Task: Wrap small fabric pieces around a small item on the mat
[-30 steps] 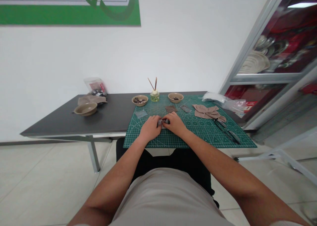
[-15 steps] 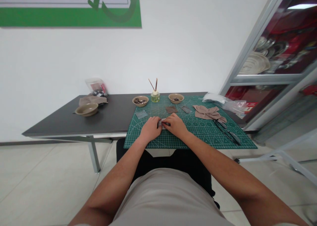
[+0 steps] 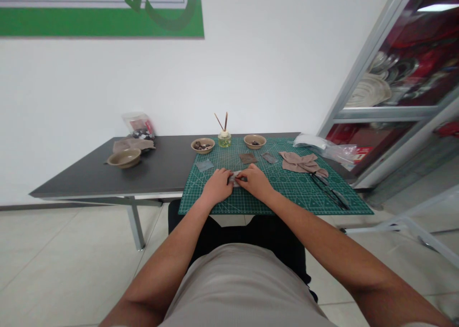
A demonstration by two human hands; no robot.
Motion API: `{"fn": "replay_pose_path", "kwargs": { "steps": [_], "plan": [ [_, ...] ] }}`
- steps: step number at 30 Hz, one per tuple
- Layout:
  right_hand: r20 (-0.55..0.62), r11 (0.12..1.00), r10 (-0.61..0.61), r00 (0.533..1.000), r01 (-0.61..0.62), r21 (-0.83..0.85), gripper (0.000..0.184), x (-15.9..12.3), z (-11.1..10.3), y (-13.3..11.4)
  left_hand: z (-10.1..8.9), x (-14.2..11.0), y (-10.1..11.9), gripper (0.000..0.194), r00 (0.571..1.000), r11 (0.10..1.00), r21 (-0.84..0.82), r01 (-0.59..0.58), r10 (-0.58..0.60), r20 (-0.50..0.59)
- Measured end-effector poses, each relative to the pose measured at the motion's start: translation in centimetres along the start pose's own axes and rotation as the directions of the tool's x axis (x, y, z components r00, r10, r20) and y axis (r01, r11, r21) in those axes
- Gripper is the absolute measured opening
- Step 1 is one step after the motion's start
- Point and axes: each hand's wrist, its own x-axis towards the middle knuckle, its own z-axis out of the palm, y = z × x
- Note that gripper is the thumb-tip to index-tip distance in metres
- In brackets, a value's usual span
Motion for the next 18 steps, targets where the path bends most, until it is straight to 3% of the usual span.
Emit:
{"fn": "replay_pose_path", "kwargs": {
  "steps": [3,8,14,18],
  "plan": [
    [-0.011,0.999,0.047,0.999,-0.047,-0.009,0.011,0.21,0.01,-0.04,-0.05,-0.02,-0.03,0.024,1.000,1.000,-0.004,-0.017,0.017,0.001],
    [0.030,1.000,-0.022,0.999,0.021,0.024,0.008,0.07,-0.29,-0.17,-0.29,-0.07,0.01,0.028,0.999,1.000,0.002,-0.023,0.023,0.022],
    [-0.003,0.995,0.096,0.995,-0.096,-0.027,0.010,0.33,-0.38,-0.28,-0.46,-0.11,0.19,0.032,0.999,1.000,0.026,-0.017,0.016,0.050],
    [0.020,1.000,-0.002,1.000,0.002,-0.004,0.007,0.06,-0.15,-0.46,-0.46,-0.09,0.10,0.031,0.998,1.000,0.011,-0.023,0.022,0.056]
  ]
}}
